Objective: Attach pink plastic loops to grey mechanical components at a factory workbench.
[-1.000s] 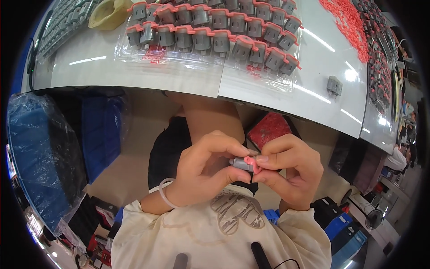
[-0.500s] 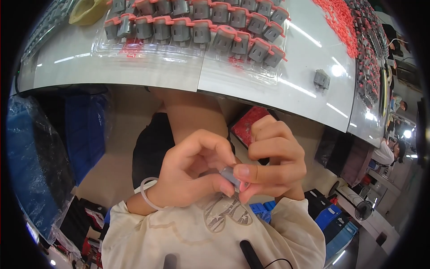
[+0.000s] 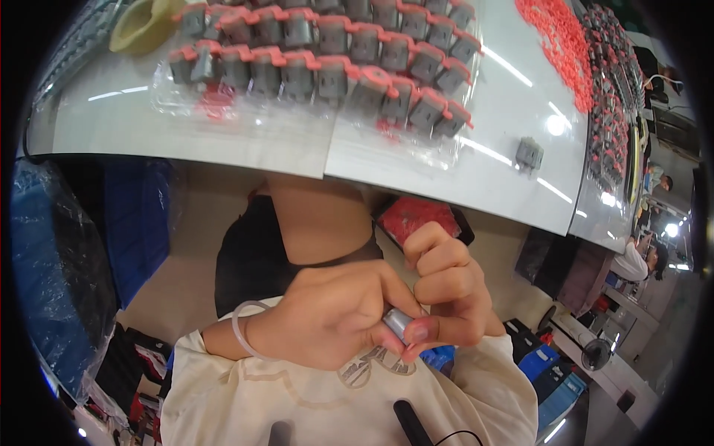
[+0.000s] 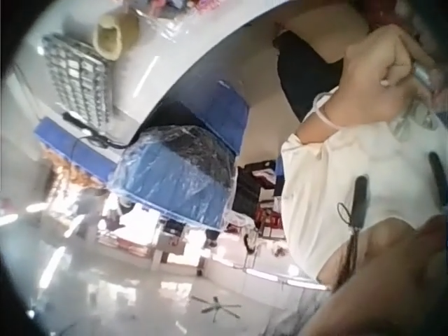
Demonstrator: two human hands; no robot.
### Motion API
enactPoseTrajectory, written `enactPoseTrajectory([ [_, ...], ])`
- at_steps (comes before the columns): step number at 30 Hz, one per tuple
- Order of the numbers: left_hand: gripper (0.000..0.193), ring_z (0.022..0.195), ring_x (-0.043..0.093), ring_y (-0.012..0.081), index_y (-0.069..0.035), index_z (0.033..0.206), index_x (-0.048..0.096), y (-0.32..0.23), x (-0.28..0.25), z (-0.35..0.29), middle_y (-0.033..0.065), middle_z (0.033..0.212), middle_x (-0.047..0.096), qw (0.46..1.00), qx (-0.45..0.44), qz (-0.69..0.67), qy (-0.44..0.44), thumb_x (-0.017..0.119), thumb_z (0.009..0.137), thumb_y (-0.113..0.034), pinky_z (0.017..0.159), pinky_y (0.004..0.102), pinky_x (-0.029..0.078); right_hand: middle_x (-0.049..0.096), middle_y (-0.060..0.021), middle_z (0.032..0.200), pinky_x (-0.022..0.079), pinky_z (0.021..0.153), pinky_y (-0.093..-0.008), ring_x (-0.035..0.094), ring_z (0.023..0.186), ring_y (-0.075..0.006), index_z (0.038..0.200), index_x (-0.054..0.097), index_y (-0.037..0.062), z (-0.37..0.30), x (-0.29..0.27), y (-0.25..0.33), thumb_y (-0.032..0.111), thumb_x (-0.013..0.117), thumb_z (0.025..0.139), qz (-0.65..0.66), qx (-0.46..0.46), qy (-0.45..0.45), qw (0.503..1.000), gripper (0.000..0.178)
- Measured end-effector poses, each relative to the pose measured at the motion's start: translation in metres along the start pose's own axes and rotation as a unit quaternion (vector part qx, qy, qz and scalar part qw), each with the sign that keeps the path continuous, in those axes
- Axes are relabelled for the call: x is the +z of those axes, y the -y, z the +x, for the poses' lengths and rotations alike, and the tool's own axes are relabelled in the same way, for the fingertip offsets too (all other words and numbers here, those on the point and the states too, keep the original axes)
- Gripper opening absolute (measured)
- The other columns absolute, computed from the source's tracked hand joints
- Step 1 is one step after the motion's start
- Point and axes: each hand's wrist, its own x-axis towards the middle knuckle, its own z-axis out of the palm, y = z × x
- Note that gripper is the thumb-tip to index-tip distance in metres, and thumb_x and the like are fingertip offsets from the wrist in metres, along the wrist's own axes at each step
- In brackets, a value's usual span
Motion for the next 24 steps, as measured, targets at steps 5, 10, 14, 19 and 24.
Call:
enactPoseTrajectory([
  [5,0.029,0.075,0.062,0.0167,-0.005,0.078,0.041,0.002,0.004,-0.010,0.0178,0.094,0.063,0.989,-0.113,0.097,-0.001,0.068,0.077,0.006,0.064,0.0256,0.051,0.050,-0.0054,0.074,0.038,0.059,-0.0381,0.044,0.065,-0.0225,0.090,0.060,0.0092,-0.002,-0.026,0.008,0.027,0.076,0.075,0.036,0.141,0.129,0.981,0.028],
  [10,0.034,0.101,0.055,0.0153,-0.006,0.102,0.040,0.011,-0.003,-0.017,0.0099,0.107,0.055,0.962,-0.250,-0.111,-0.005,0.068,0.083,-0.002,0.087,0.0298,0.047,0.054,-0.0065,0.079,0.042,0.056,-0.0322,0.052,0.065,-0.0206,0.089,0.064,0.0071,0.008,-0.012,0.031,0.031,0.084,0.062,-0.106,0.235,0.099,0.961,0.041],
  [14,0.041,0.109,0.054,0.0171,-0.008,0.109,0.037,0.007,-0.006,-0.013,0.0112,0.109,0.054,0.962,-0.227,-0.148,-0.020,0.067,0.083,0.000,0.092,0.0329,0.045,0.059,-0.0070,0.083,0.050,0.060,-0.0312,0.060,0.071,-0.0217,0.087,0.065,0.0071,0.027,-0.012,0.041,0.028,0.083,0.064,-0.163,0.252,0.106,0.948,0.035],
  [19,0.052,0.115,0.050,0.0181,-0.006,0.127,0.035,0.016,-0.016,-0.008,0.0112,0.118,0.048,0.930,-0.115,-0.350,0.015,0.064,0.084,-0.001,0.095,0.0329,0.043,0.063,-0.0056,0.081,0.053,0.062,-0.0314,0.062,0.071,-0.0216,0.082,0.067,0.0089,0.052,-0.024,0.043,0.019,0.081,0.063,-0.259,0.173,0.158,0.937,0.026],
  [24,0.043,0.108,0.053,0.0196,-0.003,0.122,0.044,0.024,-0.028,-0.011,0.0108,0.118,0.051,0.983,-0.092,-0.159,-0.007,0.065,0.084,-0.004,0.093,0.0321,0.043,0.063,-0.0088,0.075,0.049,0.056,-0.0333,0.061,0.067,-0.0207,0.068,0.064,0.0068,0.086,-0.057,0.023,0.008,0.069,0.066,-0.359,-0.001,0.114,0.926,0.005],
])
